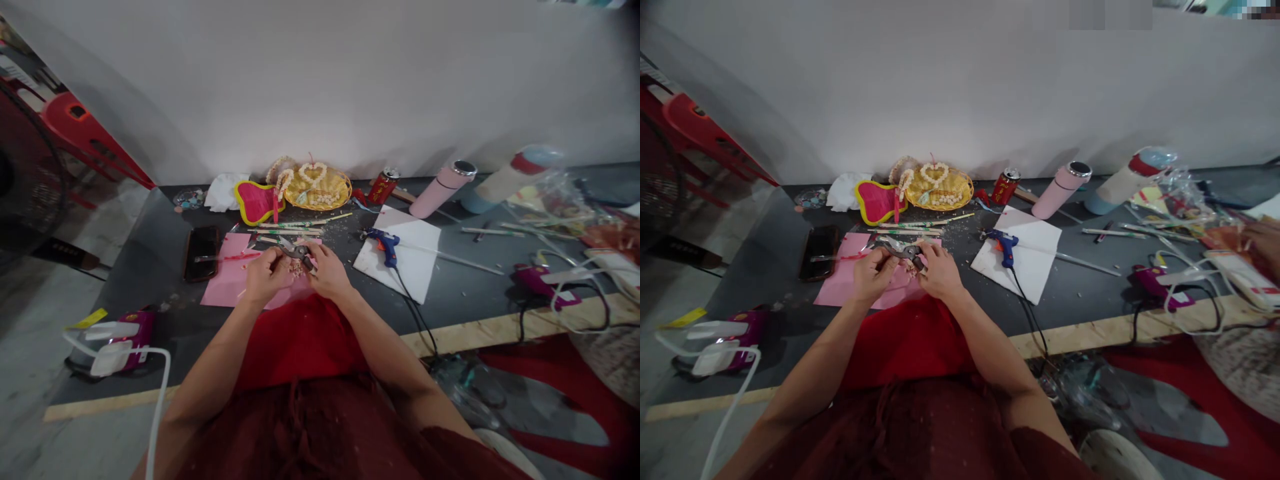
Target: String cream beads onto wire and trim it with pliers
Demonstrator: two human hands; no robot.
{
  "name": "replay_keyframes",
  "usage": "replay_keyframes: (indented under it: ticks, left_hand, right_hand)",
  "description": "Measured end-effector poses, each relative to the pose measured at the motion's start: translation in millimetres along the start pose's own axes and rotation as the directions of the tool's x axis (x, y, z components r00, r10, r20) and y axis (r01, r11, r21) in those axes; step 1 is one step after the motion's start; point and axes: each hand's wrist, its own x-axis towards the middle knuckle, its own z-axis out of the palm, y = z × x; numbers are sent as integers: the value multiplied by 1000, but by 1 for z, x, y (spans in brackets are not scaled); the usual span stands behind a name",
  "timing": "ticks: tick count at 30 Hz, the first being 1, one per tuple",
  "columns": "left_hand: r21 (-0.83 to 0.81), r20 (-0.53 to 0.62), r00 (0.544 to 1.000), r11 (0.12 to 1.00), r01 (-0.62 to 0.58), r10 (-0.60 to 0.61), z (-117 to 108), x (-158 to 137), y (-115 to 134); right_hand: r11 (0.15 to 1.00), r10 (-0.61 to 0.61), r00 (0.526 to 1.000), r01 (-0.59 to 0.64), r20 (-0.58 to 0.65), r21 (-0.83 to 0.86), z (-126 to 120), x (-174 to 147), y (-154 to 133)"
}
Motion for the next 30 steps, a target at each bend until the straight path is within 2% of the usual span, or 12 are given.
replay_keyframes:
  ticks: [9,13,18,23,30]
  left_hand:
    - [223,-37,997,973,-55,64,5,-3,-9]
    - [171,5,996,982,-86,86,4,-3,-11]
    - [90,67,996,994,-58,52,-2,-1,-4]
    - [24,41,999,999,-25,24,-4,0,4]
    - [11,27,999,1000,-25,25,-3,-1,2]
  right_hand:
    - [998,34,999,-33,21,-61,2,-1,1]
    - [999,17,999,-14,45,-51,2,-1,4]
    - [999,15,1000,-14,21,-30,6,-1,6]
    - [999,27,1000,-27,0,-18,3,-1,2]
    - [999,32,999,-31,16,-27,-1,0,0]
